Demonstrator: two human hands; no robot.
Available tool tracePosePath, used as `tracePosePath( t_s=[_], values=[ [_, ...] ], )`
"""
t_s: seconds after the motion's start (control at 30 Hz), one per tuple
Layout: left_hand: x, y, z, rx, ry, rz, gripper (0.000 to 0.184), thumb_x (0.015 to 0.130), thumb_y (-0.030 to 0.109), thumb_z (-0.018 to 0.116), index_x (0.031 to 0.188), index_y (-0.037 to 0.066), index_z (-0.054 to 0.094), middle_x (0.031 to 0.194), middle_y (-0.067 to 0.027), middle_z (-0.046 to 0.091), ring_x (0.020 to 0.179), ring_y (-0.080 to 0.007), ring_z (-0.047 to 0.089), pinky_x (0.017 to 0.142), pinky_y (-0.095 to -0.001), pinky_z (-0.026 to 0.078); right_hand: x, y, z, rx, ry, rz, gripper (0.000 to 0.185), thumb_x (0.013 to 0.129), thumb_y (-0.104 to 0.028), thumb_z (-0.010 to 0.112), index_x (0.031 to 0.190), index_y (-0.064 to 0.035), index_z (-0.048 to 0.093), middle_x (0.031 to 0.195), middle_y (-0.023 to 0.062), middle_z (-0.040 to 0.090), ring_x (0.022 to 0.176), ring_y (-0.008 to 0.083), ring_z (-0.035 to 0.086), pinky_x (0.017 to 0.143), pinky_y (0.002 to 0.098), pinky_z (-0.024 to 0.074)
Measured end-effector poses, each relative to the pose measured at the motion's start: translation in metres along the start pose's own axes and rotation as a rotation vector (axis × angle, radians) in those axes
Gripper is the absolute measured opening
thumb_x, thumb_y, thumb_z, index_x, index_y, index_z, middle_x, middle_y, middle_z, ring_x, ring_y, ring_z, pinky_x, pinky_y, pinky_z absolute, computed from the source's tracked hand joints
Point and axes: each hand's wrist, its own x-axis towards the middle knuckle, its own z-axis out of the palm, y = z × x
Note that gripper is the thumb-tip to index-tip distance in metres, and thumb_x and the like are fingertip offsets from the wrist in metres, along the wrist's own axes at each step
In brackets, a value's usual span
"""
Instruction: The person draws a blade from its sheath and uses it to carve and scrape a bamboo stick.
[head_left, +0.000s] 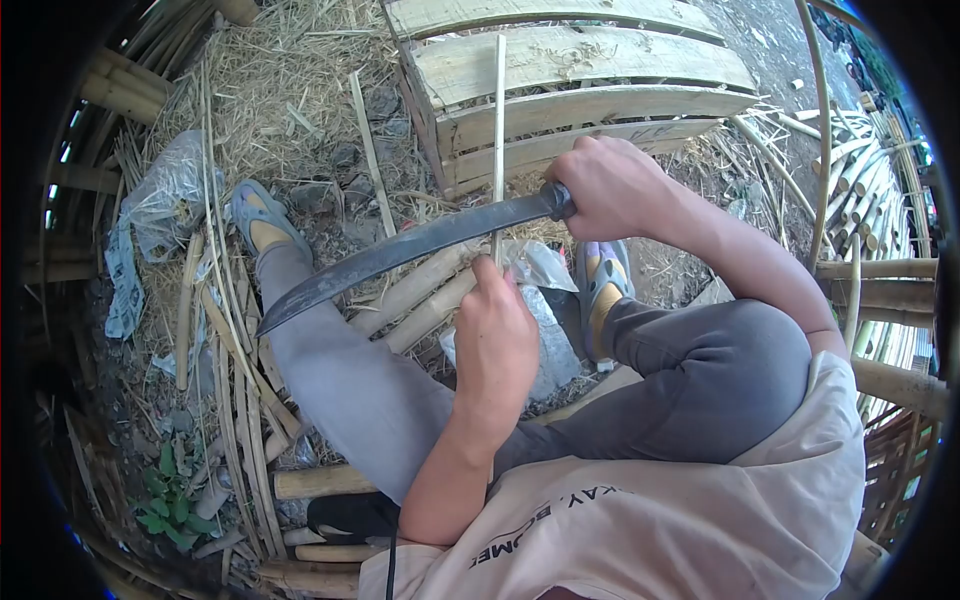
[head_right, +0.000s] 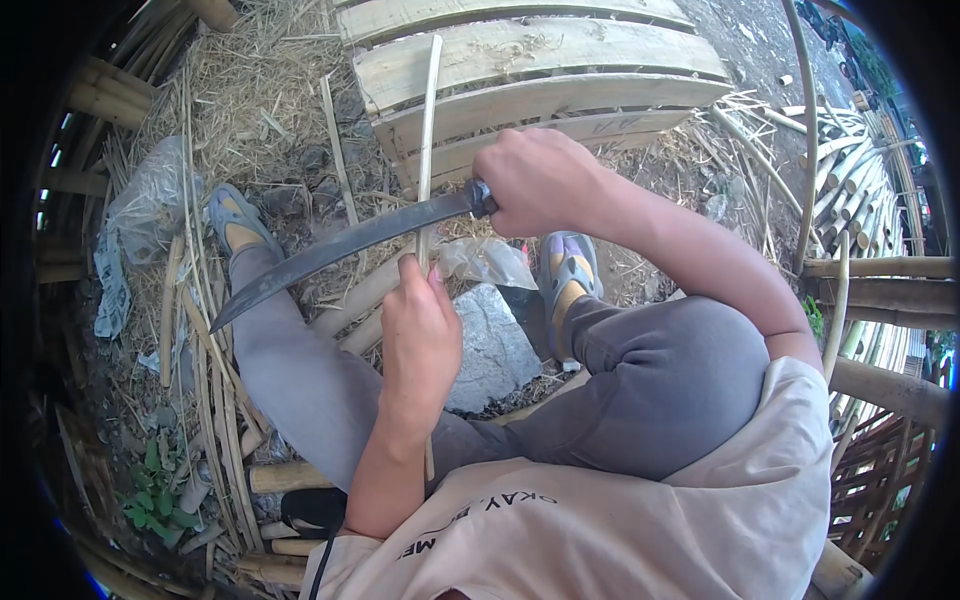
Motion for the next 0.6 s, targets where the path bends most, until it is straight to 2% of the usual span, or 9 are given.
tracePosePath(
  t_s=[0.17, 0.37, 0.47, 0.6],
  values=[
    [-0.002, -0.001, 0.003, 0.040, 0.002, 0.025, 0.016, 0.102, 0.008, 0.045, 0.100, -0.008, 0.049, 0.067, -0.0301, 0.060, 0.066, -0.0497, 0.062, 0.055, -0.0540, 0.044, 0.005, 0.007, 0.017, 0.018, 0.051, 0.026, 0.022, 0.056, -0.009, 0.064, 0.075, 0.0007, 0.070, 0.066, 0.0240, 0.063, 0.069, 0.0416, 0.066, 0.067, 0.0472, 0.0550],
    [0.001, 0.002, -0.007, 0.003, -0.010, 0.033, 0.017, 0.103, 0.010, 0.044, 0.098, -0.005, 0.049, 0.065, -0.0286, 0.058, 0.064, -0.0485, 0.062, 0.052, -0.0538, 0.040, 0.013, 0.057, 0.016, 0.104, 0.156, 0.233, 0.022, 0.058, -0.006, 0.063, 0.076, 0.0024, 0.070, 0.069, 0.0234, 0.065, 0.071, 0.0425, 0.066, 0.068, 0.0481, 0.0543],
    [0.000, -0.001, 0.006, 0.003, -0.014, 0.005, 0.018, 0.104, 0.011, 0.045, 0.097, -0.005, 0.049, 0.063, -0.0275, 0.057, 0.063, -0.0475, 0.062, 0.052, -0.0536, 0.040, 0.006, 0.057, 0.020, 0.044, 0.229, 0.173, 0.023, 0.058, -0.005, 0.063, 0.078, 0.0032, 0.070, 0.069, 0.0242, 0.064, 0.071, 0.0426, 0.066, 0.069, 0.0483, 0.0540],
    [0.001, -0.001, 0.010, -0.008, 0.003, -0.003, 0.019, 0.104, 0.011, 0.044, 0.097, -0.006, 0.049, 0.063, -0.0266, 0.057, 0.062, -0.0471, 0.062, 0.053, -0.0533, 0.040, 0.000, 0.050, 0.007, -0.009, 0.186, 0.140, 0.020, 0.059, -0.006, 0.063, 0.076, 0.0029, 0.069, 0.068, 0.0240, 0.065, 0.071, 0.0420, 0.066, 0.070, 0.0473, 0.0551]
  ],
)
